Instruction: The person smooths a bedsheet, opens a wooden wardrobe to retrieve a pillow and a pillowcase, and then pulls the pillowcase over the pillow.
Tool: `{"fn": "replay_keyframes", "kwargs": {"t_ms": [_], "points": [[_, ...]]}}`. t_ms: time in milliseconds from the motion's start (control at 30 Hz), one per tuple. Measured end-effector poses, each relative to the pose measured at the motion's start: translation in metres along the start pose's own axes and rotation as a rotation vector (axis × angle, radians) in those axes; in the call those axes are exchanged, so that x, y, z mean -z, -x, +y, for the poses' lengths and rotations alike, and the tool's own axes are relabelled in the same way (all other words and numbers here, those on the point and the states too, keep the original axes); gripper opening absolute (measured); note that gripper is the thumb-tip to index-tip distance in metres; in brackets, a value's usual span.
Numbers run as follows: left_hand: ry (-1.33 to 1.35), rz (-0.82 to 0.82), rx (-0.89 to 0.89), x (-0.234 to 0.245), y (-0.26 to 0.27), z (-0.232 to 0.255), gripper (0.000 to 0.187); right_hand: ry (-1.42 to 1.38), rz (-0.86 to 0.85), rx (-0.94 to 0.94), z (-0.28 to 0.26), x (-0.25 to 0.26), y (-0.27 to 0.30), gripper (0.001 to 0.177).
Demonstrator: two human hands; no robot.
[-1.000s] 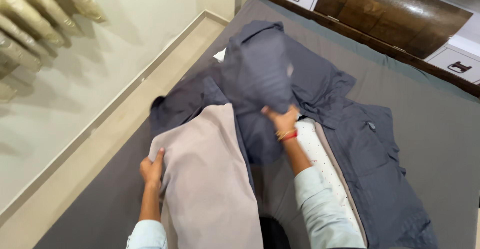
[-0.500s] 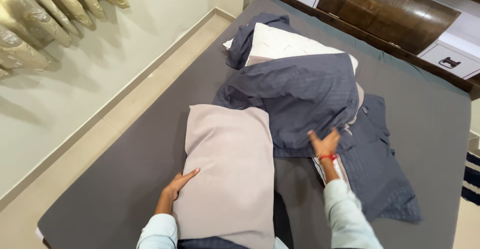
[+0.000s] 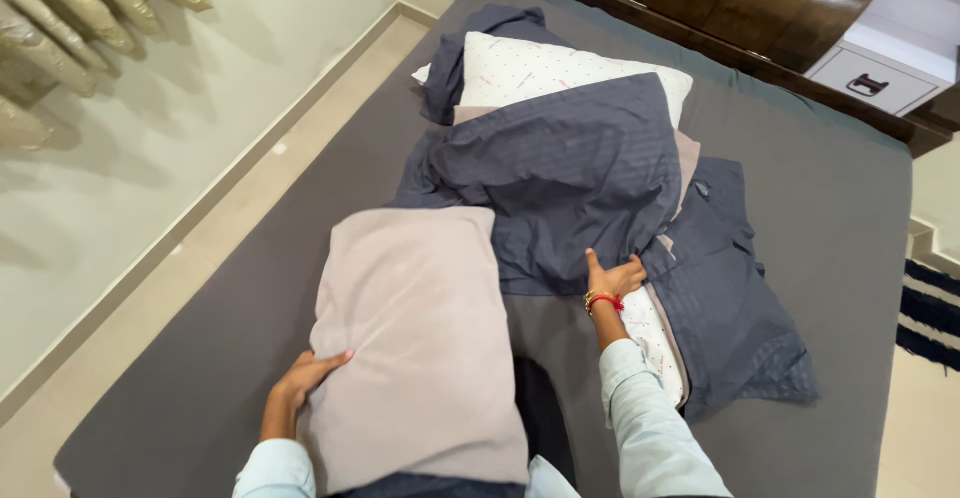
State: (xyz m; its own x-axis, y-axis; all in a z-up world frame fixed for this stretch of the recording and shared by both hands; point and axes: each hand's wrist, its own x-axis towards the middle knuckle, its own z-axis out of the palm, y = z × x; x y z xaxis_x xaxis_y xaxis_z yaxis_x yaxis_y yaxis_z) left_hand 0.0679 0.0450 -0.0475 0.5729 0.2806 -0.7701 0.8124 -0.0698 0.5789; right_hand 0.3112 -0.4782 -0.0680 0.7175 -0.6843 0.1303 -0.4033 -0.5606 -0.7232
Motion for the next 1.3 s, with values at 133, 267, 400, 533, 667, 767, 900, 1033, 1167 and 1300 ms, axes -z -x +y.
{"fn": "replay_keyframes", "kwargs": {"t_ms": [133, 267, 400, 533, 667, 767, 900, 1033, 1167, 1300], "points": [[0.008, -0.131, -0.014, 0.023, -0.007, -0.035, 0.109, 0.270, 0.073, 0.287, -0.007, 0.009, -0.030, 0.121], [-0.120, -0.141, 0.185, 0.033, -0.008, -0.046, 0.111, 0.267, -0.044, 0.022, -0.041, 0.006, -0.089, 0.139], [-0.381, 0.066, 0.023, 0.032, -0.024, -0.011, 0.126, 0.182, -0.153, -0.049, -0.045, -0.010, -0.104, 0.091], [-0.410, 0.516, -0.512, 0.012, -0.022, 0.088, 0.126, -0.228, 0.045, 0.356, -0.048, -0.006, -0.095, 0.050], [-0.569, 0.569, -0.961, -0.051, 0.015, 0.236, 0.127, -0.371, -0.125, 0.842, -0.105, 0.023, -0.074, 0.057], [-0.321, 0.182, -0.985, -0.112, 0.039, 0.343, 0.130, -0.282, -0.487, 1.221, -0.171, 0.053, -0.052, 0.063], [-0.407, -0.264, -0.973, -0.171, 0.028, 0.424, 0.129, 0.046, -0.690, 1.508, -0.237, 0.068, -0.008, 0.076], [-0.864, -0.027, -0.745, -0.193, -0.044, 0.428, 0.066, 0.157, -0.799, 1.481, -0.256, 0.070, 0.023, 0.084], [0.180, -0.038, -0.435, -0.124, -0.123, 0.385, 0.031, 0.032, -0.825, 1.366, -0.253, 0.057, 0.025, 0.087], [0.724, 0.238, -0.786, -0.114, -0.100, 0.446, 0.029, -0.058, -0.878, 1.245, -0.272, 0.032, 0.019, 0.084]]}}
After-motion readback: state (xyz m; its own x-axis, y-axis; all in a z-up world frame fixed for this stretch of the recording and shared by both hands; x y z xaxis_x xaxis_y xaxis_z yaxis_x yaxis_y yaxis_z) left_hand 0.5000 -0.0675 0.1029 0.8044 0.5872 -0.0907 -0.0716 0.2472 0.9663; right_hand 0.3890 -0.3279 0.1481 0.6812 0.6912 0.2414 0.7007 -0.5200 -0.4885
